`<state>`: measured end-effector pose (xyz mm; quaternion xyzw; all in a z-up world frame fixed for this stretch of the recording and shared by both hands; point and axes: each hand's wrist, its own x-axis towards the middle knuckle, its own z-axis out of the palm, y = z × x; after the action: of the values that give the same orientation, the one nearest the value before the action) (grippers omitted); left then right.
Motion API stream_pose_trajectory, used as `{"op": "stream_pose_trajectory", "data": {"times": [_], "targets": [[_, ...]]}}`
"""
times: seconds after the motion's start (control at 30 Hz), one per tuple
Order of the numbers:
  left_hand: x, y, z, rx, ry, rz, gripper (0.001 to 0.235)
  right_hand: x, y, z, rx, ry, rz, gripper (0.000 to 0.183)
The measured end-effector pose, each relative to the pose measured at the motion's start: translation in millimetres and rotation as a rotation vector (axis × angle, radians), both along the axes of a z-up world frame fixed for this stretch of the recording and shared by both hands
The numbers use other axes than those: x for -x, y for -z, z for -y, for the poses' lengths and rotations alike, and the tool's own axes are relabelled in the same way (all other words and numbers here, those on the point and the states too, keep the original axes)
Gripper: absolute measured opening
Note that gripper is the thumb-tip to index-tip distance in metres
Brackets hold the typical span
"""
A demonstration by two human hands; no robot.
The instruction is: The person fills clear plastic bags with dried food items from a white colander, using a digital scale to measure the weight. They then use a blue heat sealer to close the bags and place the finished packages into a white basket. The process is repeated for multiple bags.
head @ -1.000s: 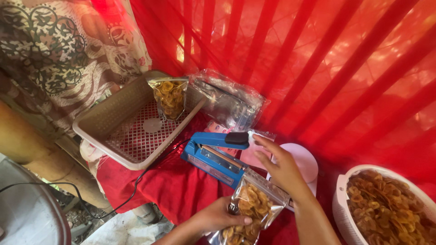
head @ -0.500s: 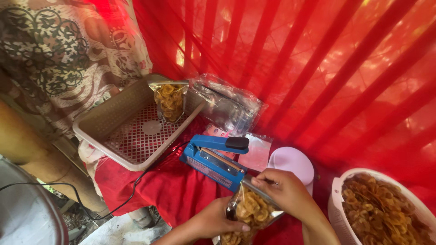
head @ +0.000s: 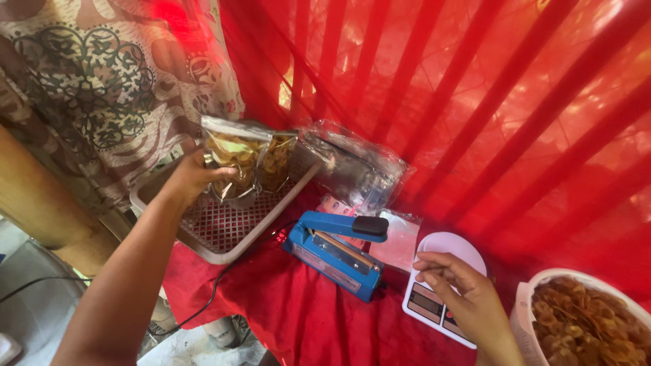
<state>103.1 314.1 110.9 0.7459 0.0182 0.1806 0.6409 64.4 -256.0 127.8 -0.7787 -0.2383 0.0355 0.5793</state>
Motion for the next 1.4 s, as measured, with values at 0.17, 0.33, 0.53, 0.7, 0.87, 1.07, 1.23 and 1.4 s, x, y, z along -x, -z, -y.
{"op": "stream_pose_trajectory", "data": {"times": [0.17, 0.33, 0.53, 0.7, 0.87, 1.07, 1.23, 1.4], "targets": [[-46.4, 30.7, -32.4, 0.098, 0.184, -0.061, 0.053, -15.6, 14.7, -3.9, -0.008, 0.017, -0.018, 0.028], [-77.9, 44.7, -42.9, -0.453, -0.202, -0.326, 0.097, -21.1, 19.4, -1.9, 0.043, 0.024, -0.033, 0.030], [-104.8, 80.8, -20.2, -0.547, -0.350, -0.481, 0.114, -28.6, 22.7, 11.5, 0.044, 0.020, -0.048, 0.030], [-130.7, 85.1, -4.0, -0.821, -0.474, -0.600, 0.113, -30.9, 26.3, 19.5, 0.044, 0.026, -0.048, 0.033], [-162.2, 86.2, 18.8, -0.960, -0.506, -0.646, 0.101, -23.4, 15.0, 16.6, 0.135, 0.049, 0.070, 0.032], [-155.4, 61.2, 20.1, -0.802, -0.408, -0.504, 0.061, -17.8, 0.2, 24.6, 0.198, 0.221, 0.083, 0.028], [-117.2, 4.3, 49.2, -0.802, -0.402, -0.434, 0.049, -17.5, 0.2, 27.1, 0.100, 0.319, -0.014, 0.028], [-27.0, -88.9, 146.5, -0.711, -0.413, -0.047, 0.026, -20.3, 4.2, 23.2, -0.023, 0.313, 0.092, 0.030]]}}
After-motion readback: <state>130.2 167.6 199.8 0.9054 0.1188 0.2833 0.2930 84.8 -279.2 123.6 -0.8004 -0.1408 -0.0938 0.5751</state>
